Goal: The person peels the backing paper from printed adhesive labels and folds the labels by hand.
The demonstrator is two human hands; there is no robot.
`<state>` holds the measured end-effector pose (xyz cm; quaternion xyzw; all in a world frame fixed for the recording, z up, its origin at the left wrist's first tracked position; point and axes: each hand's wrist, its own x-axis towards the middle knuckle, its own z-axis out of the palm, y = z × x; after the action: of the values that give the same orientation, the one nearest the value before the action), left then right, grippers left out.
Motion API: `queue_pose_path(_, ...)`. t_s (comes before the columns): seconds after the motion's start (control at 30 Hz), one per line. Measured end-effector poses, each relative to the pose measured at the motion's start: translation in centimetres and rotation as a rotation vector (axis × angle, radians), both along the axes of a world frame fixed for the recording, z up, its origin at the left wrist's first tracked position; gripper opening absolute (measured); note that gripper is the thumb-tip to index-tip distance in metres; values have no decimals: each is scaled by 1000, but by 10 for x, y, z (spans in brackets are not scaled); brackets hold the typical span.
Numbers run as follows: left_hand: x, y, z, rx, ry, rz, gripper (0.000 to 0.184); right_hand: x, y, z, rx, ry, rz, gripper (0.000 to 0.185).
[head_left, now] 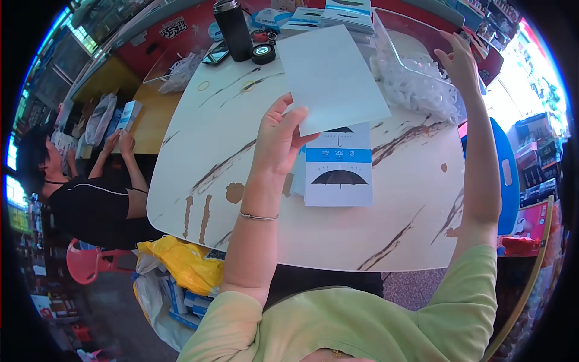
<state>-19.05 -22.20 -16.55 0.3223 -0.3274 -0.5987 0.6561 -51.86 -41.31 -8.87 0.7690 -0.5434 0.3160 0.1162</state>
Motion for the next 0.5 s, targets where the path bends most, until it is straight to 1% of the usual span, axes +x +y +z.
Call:
queue_pose_path(0.07,-1,3,4,11,54,-49,29,41,55,15,-163,-39,219,54)
queue_pose_path(0.1,-3,4,6,12,54,-45,29,55,66,10,-296,26,403,63)
queue_pose_path(0.13,-4,5,7,13,74,-71,30,78,96,9,-147,20,401,60)
queue_pose_path(0.2,-7,6,8,15,95,-95,31,100,126,-4,-271,138,539,47)
queue_pose_path(0.27,-8,9,8,-41,47,-196,32,108,146,-8,-89,-7,782,31)
queue_pose_path(0.3,-7,9,8,-42,47,-184,32,114,153,-11,-60,-130,875,23)
queue_pose_path(0.37,-5,8,9,-27,68,-225,32,114,165,-14,173,-278,1025,21)
queue_pose_path(0.4,-2,7,9,-27,69,-216,32,118,169,-15,106,-260,1064,18)
queue_pose_path(0.47,2,8,9,44,214,-321,39,118,176,-15,204,-289,1158,15)
queue_pose_path(0.5,1,9,9,47,216,-316,39,119,179,-15,223,-304,1177,14)
